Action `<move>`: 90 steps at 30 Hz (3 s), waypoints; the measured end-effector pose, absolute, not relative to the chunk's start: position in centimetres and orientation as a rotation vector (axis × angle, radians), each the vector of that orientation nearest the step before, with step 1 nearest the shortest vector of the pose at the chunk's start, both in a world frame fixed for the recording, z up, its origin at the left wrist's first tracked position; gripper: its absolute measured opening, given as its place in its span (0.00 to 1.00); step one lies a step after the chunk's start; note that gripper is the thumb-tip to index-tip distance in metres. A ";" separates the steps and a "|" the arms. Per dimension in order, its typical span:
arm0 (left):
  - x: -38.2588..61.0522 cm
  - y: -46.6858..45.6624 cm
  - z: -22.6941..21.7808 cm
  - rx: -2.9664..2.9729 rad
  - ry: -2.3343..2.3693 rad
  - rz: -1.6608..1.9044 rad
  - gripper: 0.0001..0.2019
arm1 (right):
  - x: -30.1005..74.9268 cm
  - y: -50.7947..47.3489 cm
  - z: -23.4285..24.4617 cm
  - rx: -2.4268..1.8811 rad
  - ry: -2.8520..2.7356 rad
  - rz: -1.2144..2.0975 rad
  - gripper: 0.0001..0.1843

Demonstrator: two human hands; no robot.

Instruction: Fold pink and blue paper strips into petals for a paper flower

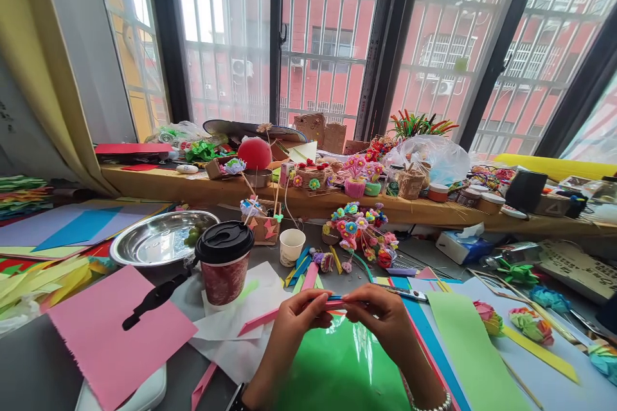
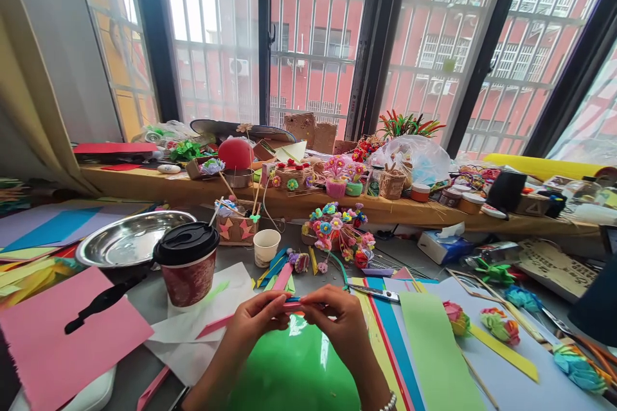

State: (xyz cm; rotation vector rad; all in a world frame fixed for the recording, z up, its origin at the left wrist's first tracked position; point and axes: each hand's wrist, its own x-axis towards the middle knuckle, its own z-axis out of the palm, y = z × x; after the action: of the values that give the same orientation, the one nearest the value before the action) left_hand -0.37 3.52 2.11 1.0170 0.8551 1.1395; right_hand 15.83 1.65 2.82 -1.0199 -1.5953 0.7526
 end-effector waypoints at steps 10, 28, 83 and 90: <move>-0.9 4.4 1.5 0.920 0.895 0.936 0.19 | 15.4 1.5 2.6 -0.995 -1.746 0.671 0.06; -0.9 3.9 2.0 1.085 0.909 1.050 0.16 | 15.6 1.7 2.5 -0.979 -1.666 0.741 0.06; -1.8 3.6 3.5 1.604 0.916 0.899 0.15 | 16.0 1.3 3.2 -1.025 -1.505 0.936 0.10; -1.5 3.7 3.4 1.569 0.952 0.906 0.13 | 16.0 1.6 2.9 -1.060 -1.536 0.904 0.12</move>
State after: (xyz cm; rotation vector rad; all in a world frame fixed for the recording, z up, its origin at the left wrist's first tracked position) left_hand -1.47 3.66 3.38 1.5690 0.9517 0.9056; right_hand 15.97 1.56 2.85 -1.0597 -1.5362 0.9036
